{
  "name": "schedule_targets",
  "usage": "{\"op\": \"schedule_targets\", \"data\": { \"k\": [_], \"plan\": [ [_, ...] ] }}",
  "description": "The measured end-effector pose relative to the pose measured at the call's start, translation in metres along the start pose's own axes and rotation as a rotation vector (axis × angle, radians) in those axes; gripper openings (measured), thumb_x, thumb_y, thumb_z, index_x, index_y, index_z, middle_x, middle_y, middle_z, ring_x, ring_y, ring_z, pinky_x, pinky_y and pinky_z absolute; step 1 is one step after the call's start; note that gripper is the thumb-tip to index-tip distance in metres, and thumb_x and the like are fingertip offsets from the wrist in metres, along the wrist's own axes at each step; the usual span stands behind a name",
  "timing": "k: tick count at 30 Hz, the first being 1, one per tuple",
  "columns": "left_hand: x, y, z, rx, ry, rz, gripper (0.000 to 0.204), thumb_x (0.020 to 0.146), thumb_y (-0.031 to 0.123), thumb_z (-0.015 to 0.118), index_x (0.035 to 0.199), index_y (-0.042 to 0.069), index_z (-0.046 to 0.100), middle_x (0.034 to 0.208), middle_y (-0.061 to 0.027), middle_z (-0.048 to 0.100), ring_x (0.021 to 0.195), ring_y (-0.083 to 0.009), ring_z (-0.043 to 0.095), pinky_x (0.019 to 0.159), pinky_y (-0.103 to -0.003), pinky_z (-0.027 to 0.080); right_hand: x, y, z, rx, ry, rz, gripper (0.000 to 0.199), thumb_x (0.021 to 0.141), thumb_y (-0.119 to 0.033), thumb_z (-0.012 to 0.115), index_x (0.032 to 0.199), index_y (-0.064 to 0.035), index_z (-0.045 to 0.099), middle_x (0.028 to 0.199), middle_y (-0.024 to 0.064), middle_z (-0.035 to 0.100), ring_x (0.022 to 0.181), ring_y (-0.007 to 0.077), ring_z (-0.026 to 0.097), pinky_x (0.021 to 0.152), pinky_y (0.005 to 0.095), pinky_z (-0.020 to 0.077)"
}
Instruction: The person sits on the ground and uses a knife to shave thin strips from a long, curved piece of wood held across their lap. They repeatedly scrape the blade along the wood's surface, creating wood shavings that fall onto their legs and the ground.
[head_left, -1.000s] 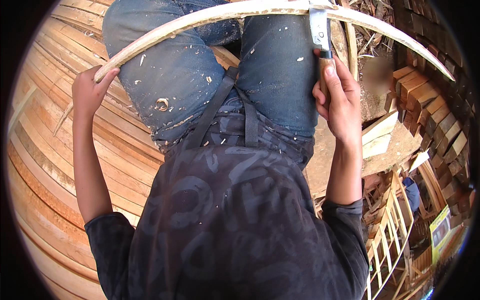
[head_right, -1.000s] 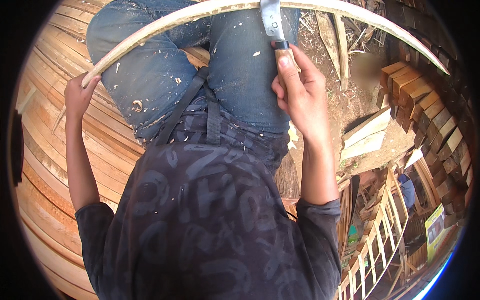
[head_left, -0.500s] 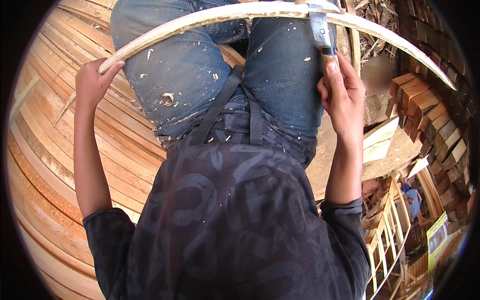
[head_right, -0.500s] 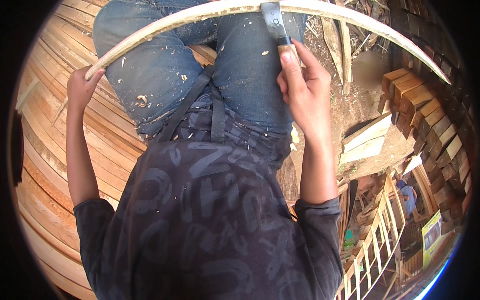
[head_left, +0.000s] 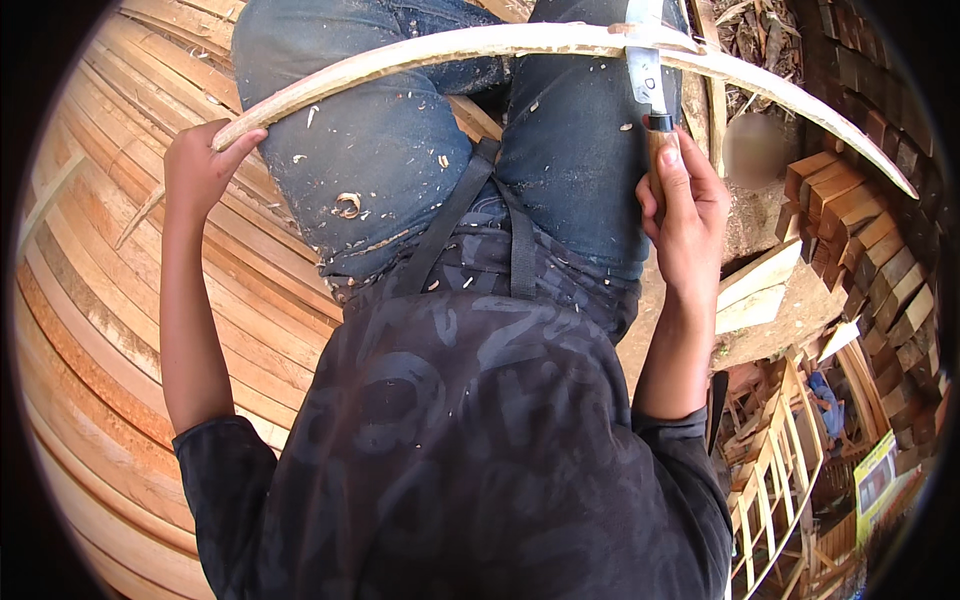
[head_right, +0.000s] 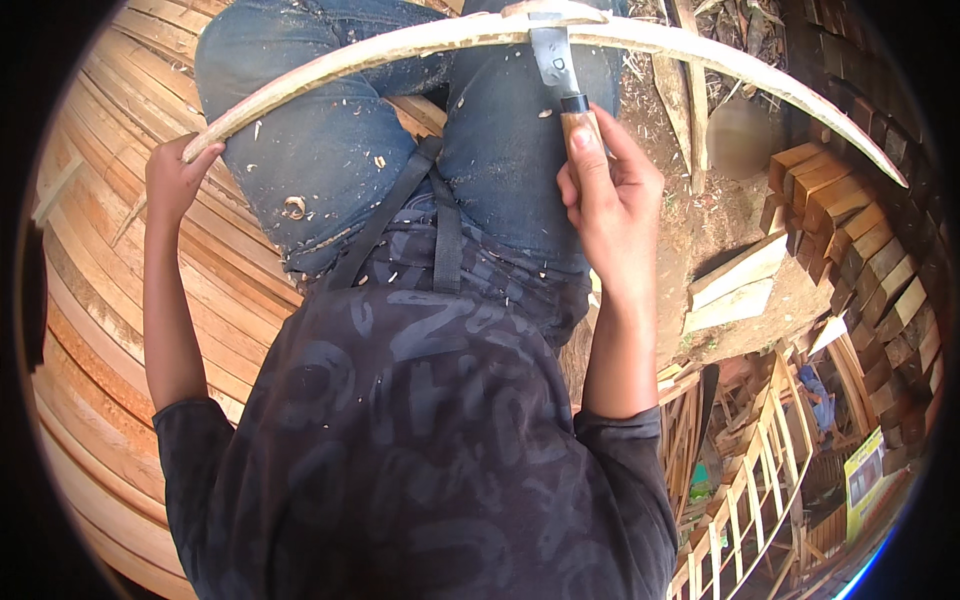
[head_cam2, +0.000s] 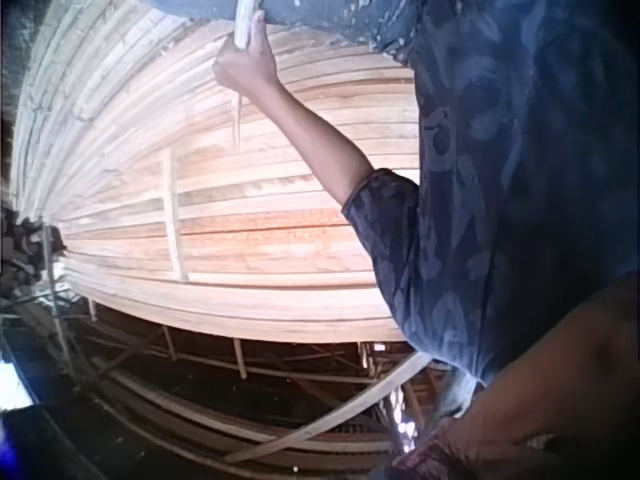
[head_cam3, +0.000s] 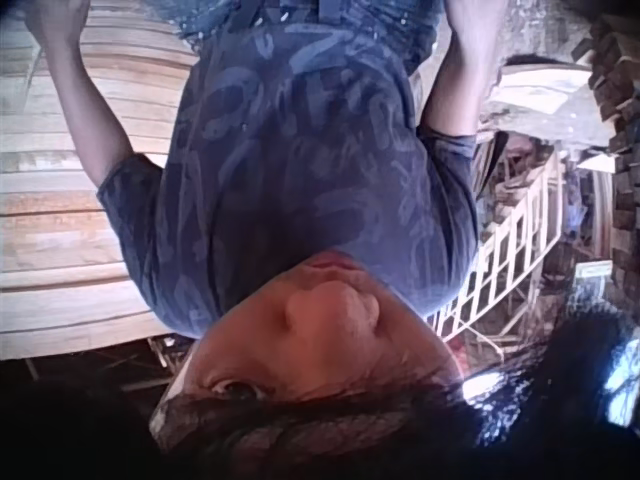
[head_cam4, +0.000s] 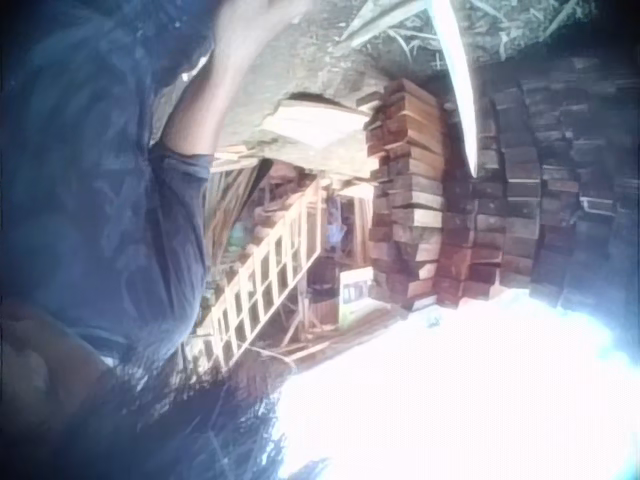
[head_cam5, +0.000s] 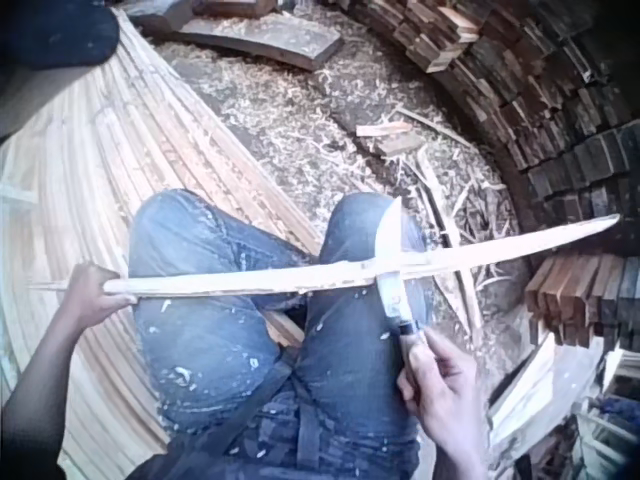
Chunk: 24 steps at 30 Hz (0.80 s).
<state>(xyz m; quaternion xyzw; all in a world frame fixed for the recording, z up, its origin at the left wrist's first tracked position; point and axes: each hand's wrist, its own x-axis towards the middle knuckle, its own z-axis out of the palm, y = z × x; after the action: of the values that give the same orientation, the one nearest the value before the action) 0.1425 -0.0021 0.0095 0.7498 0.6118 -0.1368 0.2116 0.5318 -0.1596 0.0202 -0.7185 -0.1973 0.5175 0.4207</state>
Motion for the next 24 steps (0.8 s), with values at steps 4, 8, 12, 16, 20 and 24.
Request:
{"op": "schedule_targets", "data": {
  "k": [4,8,12,16,20,24],
  "plan": [
    [0.001,0.002,0.0,0.021,-0.025,-0.01,0.055,0.076,0.058,0.064,0.075,0.003,0.07,0.052,-0.0128,0.055,0.051,-0.0266,0.056,0.051,-0.035,0.041,-0.005,0.007,0.01,0.067,0.083,-0.007,0.037,0.095,-0.021,0.054,0.124,0.0018,0.054,0.059,-0.0012,0.048,0.045,0.001,0.036,0.039,0.0158,0.0255],
    [0.003,-0.008,0.001,0.042,-0.003,0.021,0.055,0.076,0.057,0.064,0.074,0.003,0.07,0.053,-0.0134,0.055,0.052,-0.0266,0.056,0.052,-0.036,0.041,-0.003,-0.001,-0.015,0.03,-0.151,0.121,0.037,0.099,-0.028,0.046,0.123,-0.0001,0.054,0.055,-0.0022,0.042,0.04,0.0009,0.029,0.035,0.0165,0.0228],
    [0.004,-0.004,0.005,-0.013,0.005,0.045,0.055,0.077,0.055,0.065,0.069,0.001,0.067,0.053,-0.0136,0.054,0.051,-0.0257,0.054,0.051,-0.036,0.04,-0.006,-0.001,-0.007,0.687,-0.4,0.372,0.039,0.1,-0.031,0.042,0.123,-0.0017,0.052,0.053,-0.0009,0.04,0.034,0.0023,0.025,0.032,0.0172,0.0205],
    [0.0,-0.008,0.012,-0.083,0.022,0.044,0.054,0.078,0.052,0.066,0.065,0.0,0.063,0.051,-0.0129,0.051,0.048,-0.024,0.049,0.05,-0.035,0.039,-0.006,-0.008,-0.014,0.439,-0.034,0.015,0.037,0.099,-0.03,0.044,0.12,-0.0018,0.054,0.054,-0.0009,0.042,0.036,0.0022,0.029,0.033,0.0166,0.0207],
    [-0.002,-0.011,0.019,-0.103,0.034,-0.009,0.056,0.078,0.053,0.065,0.065,-0.001,0.062,0.05,-0.0126,0.049,0.048,-0.0223,0.047,0.05,-0.034,0.038,-0.004,-0.016,-0.014,-0.212,-0.028,-0.12,0.031,0.094,-0.023,0.056,0.116,-0.0012,0.06,0.059,-0.003,0.049,0.05,0.0021,0.041,0.043,0.0184,0.0298],
    [-0.004,-0.014,0.024,-0.122,0.069,-0.023,0.057,0.078,0.054,0.065,0.066,-0.002,0.062,0.051,-0.0125,0.049,0.048,-0.0213,0.047,0.05,-0.034,0.038,-0.007,-0.021,-0.008,-0.211,0.005,-0.164,0.03,0.092,-0.017,0.059,0.114,0.0039,0.06,0.065,-0.0001,0.055,0.055,0.0027,0.046,0.048,0.0193,0.0359]
  ]
}}
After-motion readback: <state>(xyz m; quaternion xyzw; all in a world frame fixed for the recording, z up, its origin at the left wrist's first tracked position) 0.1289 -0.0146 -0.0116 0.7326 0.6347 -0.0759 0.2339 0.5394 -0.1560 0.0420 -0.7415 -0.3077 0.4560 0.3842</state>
